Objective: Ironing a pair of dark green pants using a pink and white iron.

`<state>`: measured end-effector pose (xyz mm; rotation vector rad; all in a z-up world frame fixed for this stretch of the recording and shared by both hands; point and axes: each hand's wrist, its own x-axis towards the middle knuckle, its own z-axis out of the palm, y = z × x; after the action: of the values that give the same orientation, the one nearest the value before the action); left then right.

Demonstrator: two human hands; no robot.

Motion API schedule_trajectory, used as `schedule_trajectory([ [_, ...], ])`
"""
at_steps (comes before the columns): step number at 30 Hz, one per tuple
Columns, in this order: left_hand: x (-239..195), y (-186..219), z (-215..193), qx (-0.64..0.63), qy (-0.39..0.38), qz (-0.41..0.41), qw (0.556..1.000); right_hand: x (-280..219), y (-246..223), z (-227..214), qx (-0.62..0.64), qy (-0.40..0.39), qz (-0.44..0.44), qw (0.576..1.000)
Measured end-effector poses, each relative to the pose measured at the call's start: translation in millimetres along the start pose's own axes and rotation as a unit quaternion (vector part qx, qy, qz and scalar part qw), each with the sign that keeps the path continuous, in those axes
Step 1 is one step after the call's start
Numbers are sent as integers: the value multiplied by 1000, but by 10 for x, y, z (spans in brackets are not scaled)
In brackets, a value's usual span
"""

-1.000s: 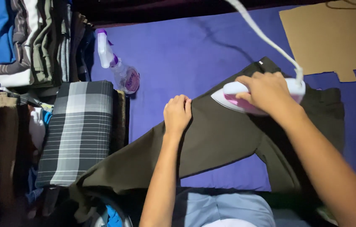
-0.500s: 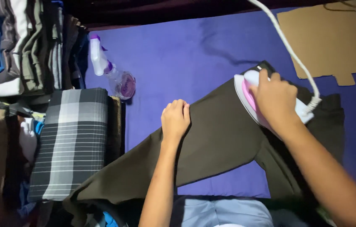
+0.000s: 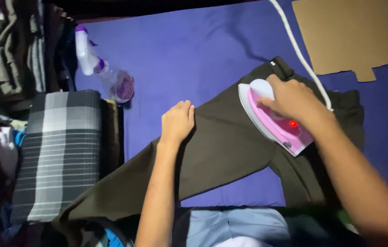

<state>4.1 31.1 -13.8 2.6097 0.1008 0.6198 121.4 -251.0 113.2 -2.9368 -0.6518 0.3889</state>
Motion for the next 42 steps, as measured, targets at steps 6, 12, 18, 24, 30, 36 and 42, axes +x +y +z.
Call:
schedule_trajectory([
  [6, 62, 31, -111, -27, -7, -9, 1000, 164, -209, -22, 15, -9, -16, 1000],
  [12, 73, 23, -88, -23, -11, 4, 1000, 511, -320, 67, 40, 32, -23, 998],
  [18, -11, 40, -110, -27, 23, 25, 999, 597, -351, 104, 57, 51, -24, 997],
  [24, -103, 5, -40, -1, 29, 37, 999, 275, -295, -58, 6, 44, -98, 994],
  [30, -119, 7, -97, -14, 57, 37, 998, -210, -330, -573, -10, -142, -77, 987],
  [36, -112, 29, -129, -50, 46, 16, 998, -272, -80, -398, -86, -220, -146, 961],
  [42, -94, 36, -155, -52, 54, 21, 997, -436, -283, -383, -115, -227, -219, 942],
])
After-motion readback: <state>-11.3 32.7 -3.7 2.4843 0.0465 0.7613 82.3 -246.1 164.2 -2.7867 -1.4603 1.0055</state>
